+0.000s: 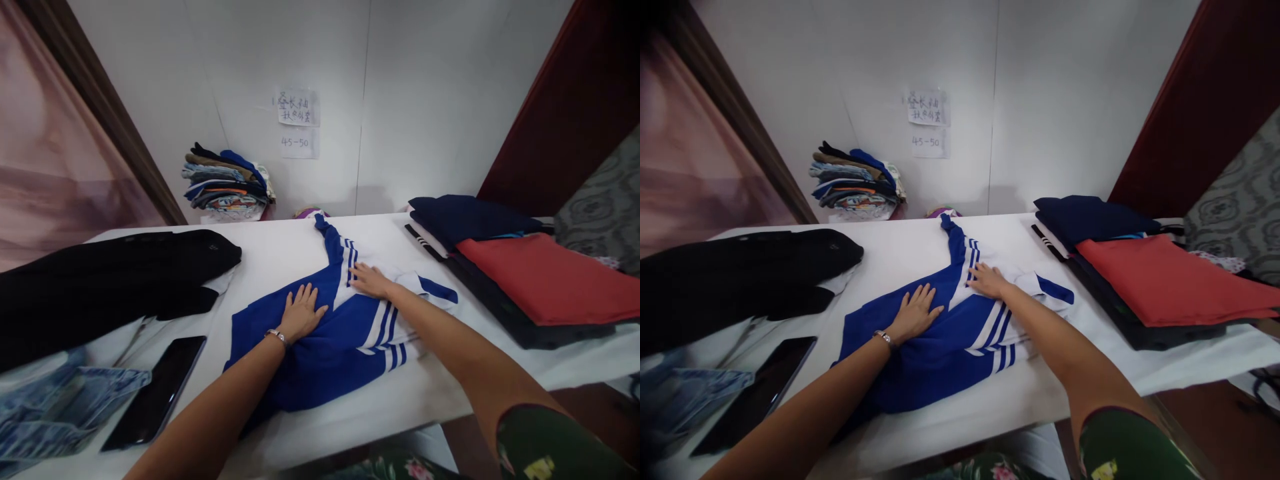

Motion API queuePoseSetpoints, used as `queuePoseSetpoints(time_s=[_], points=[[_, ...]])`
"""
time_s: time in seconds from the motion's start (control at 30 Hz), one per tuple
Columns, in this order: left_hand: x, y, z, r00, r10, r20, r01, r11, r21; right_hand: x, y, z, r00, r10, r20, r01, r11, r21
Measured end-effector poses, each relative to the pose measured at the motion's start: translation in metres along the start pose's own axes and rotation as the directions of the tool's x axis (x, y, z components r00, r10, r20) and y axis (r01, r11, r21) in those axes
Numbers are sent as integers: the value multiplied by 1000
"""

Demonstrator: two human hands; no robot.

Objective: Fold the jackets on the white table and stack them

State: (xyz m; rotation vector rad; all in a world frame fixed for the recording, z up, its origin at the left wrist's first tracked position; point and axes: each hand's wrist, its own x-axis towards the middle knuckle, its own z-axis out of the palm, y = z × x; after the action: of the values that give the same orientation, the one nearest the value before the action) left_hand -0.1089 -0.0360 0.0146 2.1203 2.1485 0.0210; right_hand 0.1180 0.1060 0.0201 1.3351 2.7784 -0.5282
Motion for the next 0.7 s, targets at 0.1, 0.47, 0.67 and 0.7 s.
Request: queuePoseSetpoints(time_s=[0.1,0.47,0.67,0.7], points=[[1,-1,3,1000,6,-15,-6,1000,8,-15,39,-4,988,143,-56,-148,984,-96],[3,0,-1,1000,2,-3,-2,1000,19,-37,64,-14,972,203,-121,-216,970,-108],[3,1,0,1000,4,-17,-4,999,32,-71,93,-8,918,356,-178,-372,925,-72],[2,2,1,1000,3,-14,-3,1000,29,-73,97,-7,907,387,-166,-396,918,-29]])
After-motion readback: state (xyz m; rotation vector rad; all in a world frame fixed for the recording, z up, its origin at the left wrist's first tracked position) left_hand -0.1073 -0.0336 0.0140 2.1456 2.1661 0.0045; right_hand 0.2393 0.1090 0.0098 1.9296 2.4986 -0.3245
